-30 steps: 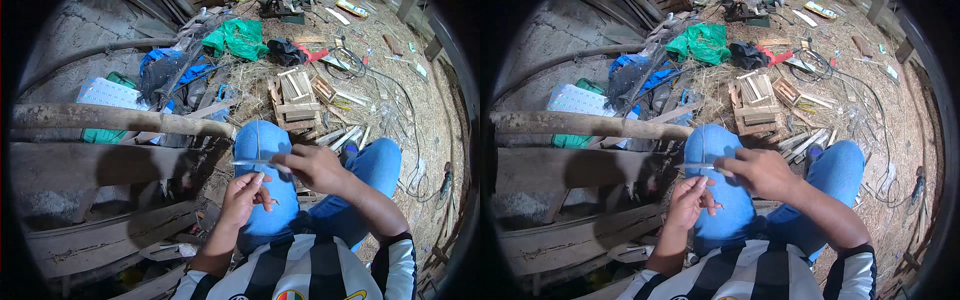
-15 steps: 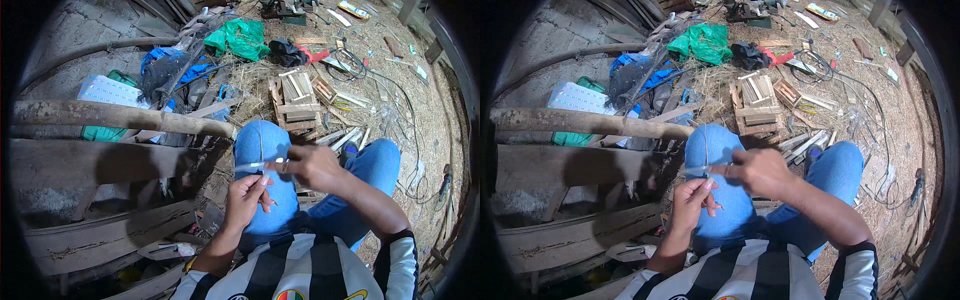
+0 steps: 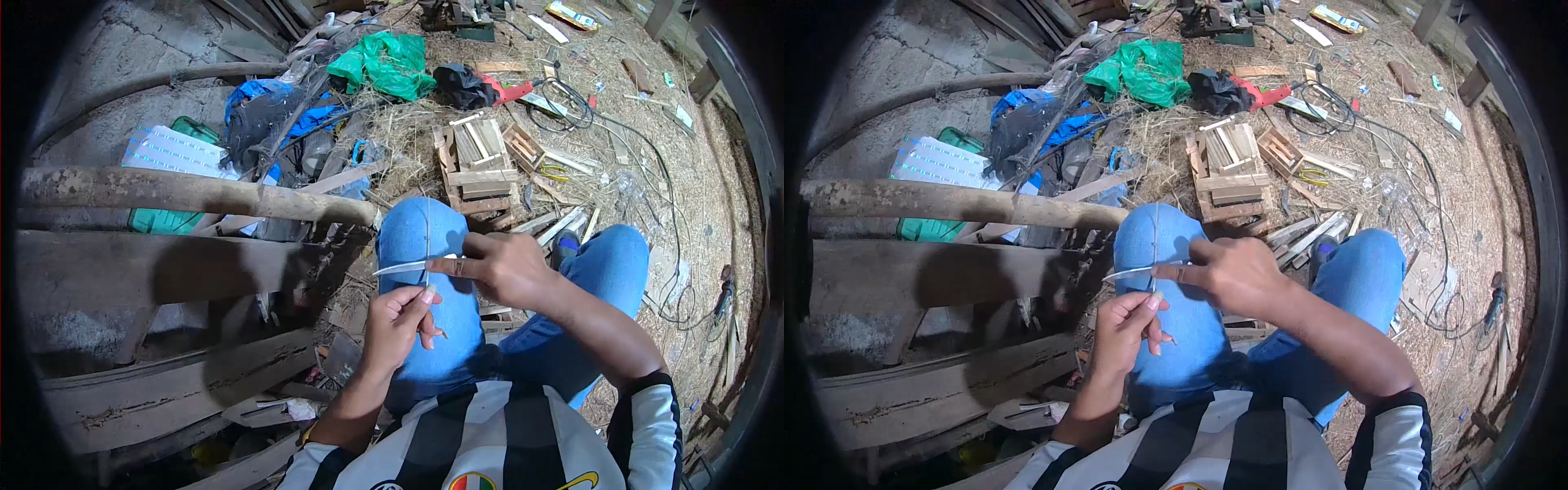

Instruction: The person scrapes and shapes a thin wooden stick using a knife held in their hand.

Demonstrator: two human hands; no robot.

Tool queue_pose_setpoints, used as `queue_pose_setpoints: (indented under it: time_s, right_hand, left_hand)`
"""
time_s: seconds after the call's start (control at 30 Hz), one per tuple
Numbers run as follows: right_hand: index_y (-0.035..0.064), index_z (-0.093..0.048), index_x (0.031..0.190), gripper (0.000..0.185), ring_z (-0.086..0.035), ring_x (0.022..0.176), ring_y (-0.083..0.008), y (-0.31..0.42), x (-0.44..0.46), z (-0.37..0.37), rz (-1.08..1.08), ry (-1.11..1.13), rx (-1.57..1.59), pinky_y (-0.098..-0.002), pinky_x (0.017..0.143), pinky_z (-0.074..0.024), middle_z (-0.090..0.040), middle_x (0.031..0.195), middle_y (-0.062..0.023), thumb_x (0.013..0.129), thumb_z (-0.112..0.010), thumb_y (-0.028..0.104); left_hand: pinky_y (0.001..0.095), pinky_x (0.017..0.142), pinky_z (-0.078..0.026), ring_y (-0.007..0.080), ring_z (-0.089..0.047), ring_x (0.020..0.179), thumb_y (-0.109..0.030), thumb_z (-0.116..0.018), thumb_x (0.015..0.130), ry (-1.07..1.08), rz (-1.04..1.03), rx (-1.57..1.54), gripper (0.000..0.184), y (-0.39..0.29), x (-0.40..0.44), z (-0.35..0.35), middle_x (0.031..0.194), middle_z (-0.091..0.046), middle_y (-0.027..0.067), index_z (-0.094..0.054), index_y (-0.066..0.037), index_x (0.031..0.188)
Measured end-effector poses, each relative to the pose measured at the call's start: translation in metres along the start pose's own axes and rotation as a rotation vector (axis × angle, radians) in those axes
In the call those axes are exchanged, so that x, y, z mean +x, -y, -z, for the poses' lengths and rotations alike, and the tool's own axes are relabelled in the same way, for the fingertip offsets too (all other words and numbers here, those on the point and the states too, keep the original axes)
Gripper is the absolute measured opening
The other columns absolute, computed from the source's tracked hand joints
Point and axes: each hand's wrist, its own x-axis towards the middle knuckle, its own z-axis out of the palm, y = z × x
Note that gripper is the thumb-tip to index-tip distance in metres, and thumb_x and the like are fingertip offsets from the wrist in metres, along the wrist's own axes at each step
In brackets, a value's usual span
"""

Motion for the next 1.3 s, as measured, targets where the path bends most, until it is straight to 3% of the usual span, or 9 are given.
queue_pose_setpoints:
  time_s: [0.27,0.37,0.6,0.87,1.0,1.07,1.1,1.2,1.3]
  right_hand:
    - [0.0415,-0.067,0.135,0.057,-0.066,0.062,-0.0246,-0.004,0.001,0.004,-0.096,-0.026,-0.024,-0.0415,0.049,-0.0512,-0.059,0.082,-0.0037,0.082,-0.071,0.020]
    - [0.0403,-0.067,0.136,0.063,-0.068,0.067,-0.0270,-0.025,0.005,0.006,-0.255,-0.002,-0.028,-0.0405,0.052,-0.0533,-0.062,0.092,-0.0050,0.078,-0.073,0.017]
    - [0.0390,-0.065,0.138,0.066,-0.069,0.072,-0.0260,0.009,0.000,0.004,-0.069,0.114,0.022,-0.0412,0.055,-0.0550,-0.062,0.093,-0.0051,0.076,-0.075,0.020]
    - [0.0369,-0.069,0.132,0.056,-0.068,0.067,-0.0237,0.001,-0.002,0.003,-0.087,-0.019,-0.047,-0.0405,0.050,-0.0530,-0.061,0.084,-0.0027,0.080,-0.071,0.018]
    - [0.0365,-0.068,0.135,0.058,-0.068,0.067,-0.0255,-0.013,0.003,0.005,-0.249,-0.024,-0.001,-0.0424,0.051,-0.0532,-0.062,0.085,-0.0039,0.081,-0.070,0.015]
    - [0.0341,-0.071,0.131,0.055,-0.067,0.063,-0.0259,0.001,0.003,0.002,-0.046,-0.026,0.062,-0.0426,0.050,-0.0523,-0.060,0.080,-0.0043,0.080,-0.071,0.015]
    - [0.0350,-0.071,0.132,0.056,-0.067,0.064,-0.0256,0.002,0.003,0.002,-0.089,0.001,0.060,-0.0424,0.052,-0.0529,-0.058,0.078,-0.0042,0.079,-0.073,0.016]
    - [0.0373,-0.070,0.132,0.065,-0.069,0.070,-0.0268,-0.018,0.006,-0.004,-0.238,-0.006,0.020,-0.0404,0.054,-0.0541,-0.069,0.094,-0.0020,0.074,-0.077,0.009]
    - [0.0339,-0.072,0.129,0.061,-0.068,0.068,-0.0268,-0.002,0.004,0.001,-0.166,-0.012,0.064,-0.0413,0.053,-0.0532,-0.068,0.089,-0.0034,0.074,-0.074,0.007]
  left_hand:
    - [0.0318,0.056,-0.060,0.0131,-0.056,0.043,-0.020,-0.063,0.104,-0.007,0.011,0.004,0.028,0.000,-0.001,0.002,0.059,-0.060,0.0064,-0.068,0.008,0.099]
    - [0.0323,0.056,-0.060,0.0131,-0.056,0.043,-0.021,-0.062,0.105,0.020,0.019,-0.009,0.030,0.000,-0.005,0.006,0.059,-0.060,0.0065,-0.067,0.008,0.100]
    - [0.0350,0.059,-0.062,0.0137,-0.056,0.043,-0.028,-0.057,0.107,0.061,0.068,-0.110,0.035,-0.004,0.001,0.008,0.059,-0.058,0.0062,-0.064,0.006,0.103]
    - [0.0356,0.060,-0.062,0.0149,-0.056,0.043,-0.029,-0.056,0.107,0.100,0.104,-0.139,0.034,-0.005,0.006,0.009,0.059,-0.059,0.0073,-0.062,0.003,0.097]
    - [0.0339,0.062,-0.061,0.0133,-0.057,0.044,-0.032,-0.055,0.108,0.143,0.073,-0.151,0.036,-0.003,0.002,0.012,0.060,-0.060,0.0064,-0.061,0.002,0.098]
    - [0.0342,0.062,-0.061,0.0132,-0.057,0.044,-0.032,-0.055,0.108,0.138,0.078,-0.151,0.036,-0.004,0.004,0.013,0.059,-0.060,0.0062,-0.061,0.001,0.098]
    - [0.0347,0.063,-0.062,0.0130,-0.057,0.043,-0.032,-0.055,0.108,0.147,0.078,-0.169,0.036,-0.003,0.004,0.014,0.059,-0.060,0.0060,-0.061,0.001,0.097]
    - [0.0352,0.063,-0.062,0.0127,-0.057,0.043,-0.032,-0.055,0.108,0.151,0.087,-0.195,0.036,-0.002,0.001,0.017,0.058,-0.059,0.0056,-0.060,0.001,0.097]
    - [0.0353,0.064,-0.063,0.0126,-0.057,0.043,-0.032,-0.054,0.108,0.168,0.092,-0.203,0.036,-0.004,0.002,0.017,0.058,-0.059,0.0054,-0.060,0.002,0.097]
